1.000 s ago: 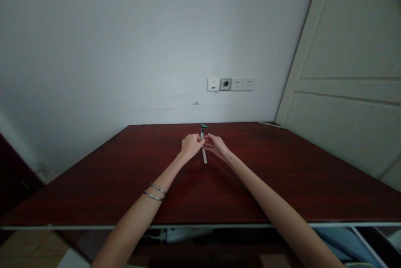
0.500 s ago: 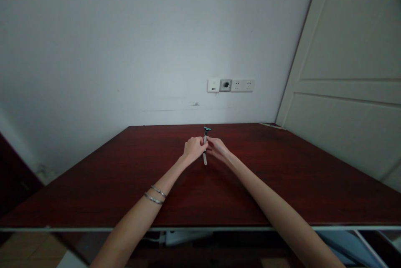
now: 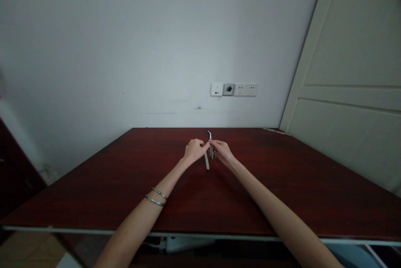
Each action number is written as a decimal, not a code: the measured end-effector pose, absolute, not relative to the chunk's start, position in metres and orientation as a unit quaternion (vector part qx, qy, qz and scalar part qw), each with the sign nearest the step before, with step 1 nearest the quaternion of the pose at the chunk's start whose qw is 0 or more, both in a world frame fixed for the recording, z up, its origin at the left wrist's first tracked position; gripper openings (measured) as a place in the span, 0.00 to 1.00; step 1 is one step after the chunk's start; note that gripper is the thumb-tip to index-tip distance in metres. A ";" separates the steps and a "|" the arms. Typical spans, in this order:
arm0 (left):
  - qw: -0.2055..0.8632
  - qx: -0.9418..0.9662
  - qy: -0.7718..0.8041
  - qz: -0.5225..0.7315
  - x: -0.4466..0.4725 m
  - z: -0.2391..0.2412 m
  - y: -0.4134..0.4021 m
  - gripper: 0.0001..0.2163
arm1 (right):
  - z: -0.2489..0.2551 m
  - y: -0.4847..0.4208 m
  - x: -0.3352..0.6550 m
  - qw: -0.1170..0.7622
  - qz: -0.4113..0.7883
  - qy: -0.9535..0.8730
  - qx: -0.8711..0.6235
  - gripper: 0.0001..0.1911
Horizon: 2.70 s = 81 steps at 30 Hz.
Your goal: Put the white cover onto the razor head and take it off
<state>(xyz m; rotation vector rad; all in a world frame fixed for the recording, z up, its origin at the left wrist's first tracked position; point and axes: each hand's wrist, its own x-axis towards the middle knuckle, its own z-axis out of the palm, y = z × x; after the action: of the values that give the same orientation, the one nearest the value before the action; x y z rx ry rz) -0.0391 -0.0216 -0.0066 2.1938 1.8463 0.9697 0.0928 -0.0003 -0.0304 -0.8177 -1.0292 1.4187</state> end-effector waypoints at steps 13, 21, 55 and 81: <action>0.324 0.560 0.546 0.532 -0.056 -0.014 0.009 0.12 | -0.032 -0.006 0.087 0.544 0.640 -0.429 -0.332 0.08; 0.651 0.373 0.454 0.480 -0.069 -0.006 0.026 0.09 | -0.034 -0.010 0.082 0.542 0.643 -0.438 -0.317 0.11; 0.837 0.225 0.220 0.448 -0.017 -0.017 0.047 0.23 | -0.035 -0.021 0.076 0.508 0.664 -0.379 -0.397 0.22; 0.646 0.282 0.408 0.580 -0.096 -0.053 0.077 0.23 | -0.036 -0.018 0.086 0.531 0.649 -0.390 -0.380 0.22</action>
<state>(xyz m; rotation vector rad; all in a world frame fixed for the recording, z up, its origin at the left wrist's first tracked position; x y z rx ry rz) -0.0955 0.0771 -0.0529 0.6424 0.9278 1.3206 0.0857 -0.0177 -0.0362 -0.9073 -0.9315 1.5483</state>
